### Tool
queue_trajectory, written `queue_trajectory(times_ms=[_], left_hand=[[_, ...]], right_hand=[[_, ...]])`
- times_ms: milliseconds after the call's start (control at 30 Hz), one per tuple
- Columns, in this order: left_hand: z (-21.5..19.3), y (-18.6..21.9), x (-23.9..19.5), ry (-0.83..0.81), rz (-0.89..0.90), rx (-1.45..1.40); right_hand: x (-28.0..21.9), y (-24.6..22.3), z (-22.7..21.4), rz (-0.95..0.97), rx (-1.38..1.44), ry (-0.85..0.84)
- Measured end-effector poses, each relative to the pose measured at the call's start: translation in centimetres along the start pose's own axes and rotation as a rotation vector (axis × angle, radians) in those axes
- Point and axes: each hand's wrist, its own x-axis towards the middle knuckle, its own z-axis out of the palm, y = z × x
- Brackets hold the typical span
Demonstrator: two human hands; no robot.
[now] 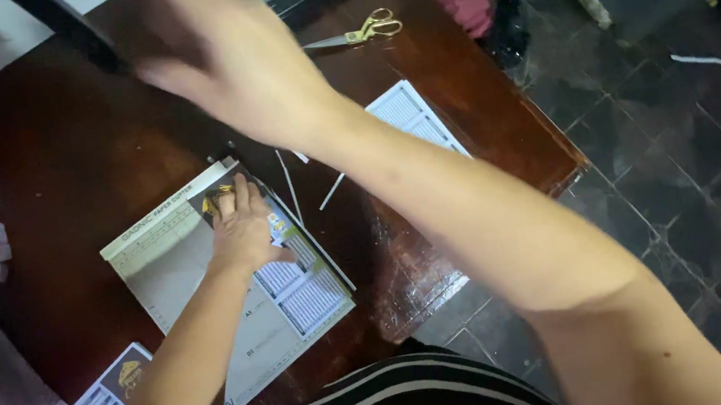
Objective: Trimming printed flyers using a manual guillotine paper cutter.
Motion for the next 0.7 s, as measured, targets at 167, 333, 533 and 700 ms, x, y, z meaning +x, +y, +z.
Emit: queue_trajectory(times_ms=[167, 333, 533, 700], left_hand=[[2.2, -1.0, -1.2, 0.237, 0.070, -0.180], [4.9, -1.5, -1.8, 0.382, 0.078, -0.325], [5.6, -1.4, -1.5, 0.397, 0.057, -0.448], [6.7, -1.7, -1.5, 0.422, 0.086, -0.495]], right_hand=[[-20.6, -0.1, -0.5, 1.000, 0.037, -0.684], [-27.7, -0.5, 5.4, 1.317, 0.049, -0.699], [-28.4, 3.4, 9.9, 1.240, -0.109, -0.726], [-26.8, 3.2, 10.0, 1.326, -0.143, -0.748]])
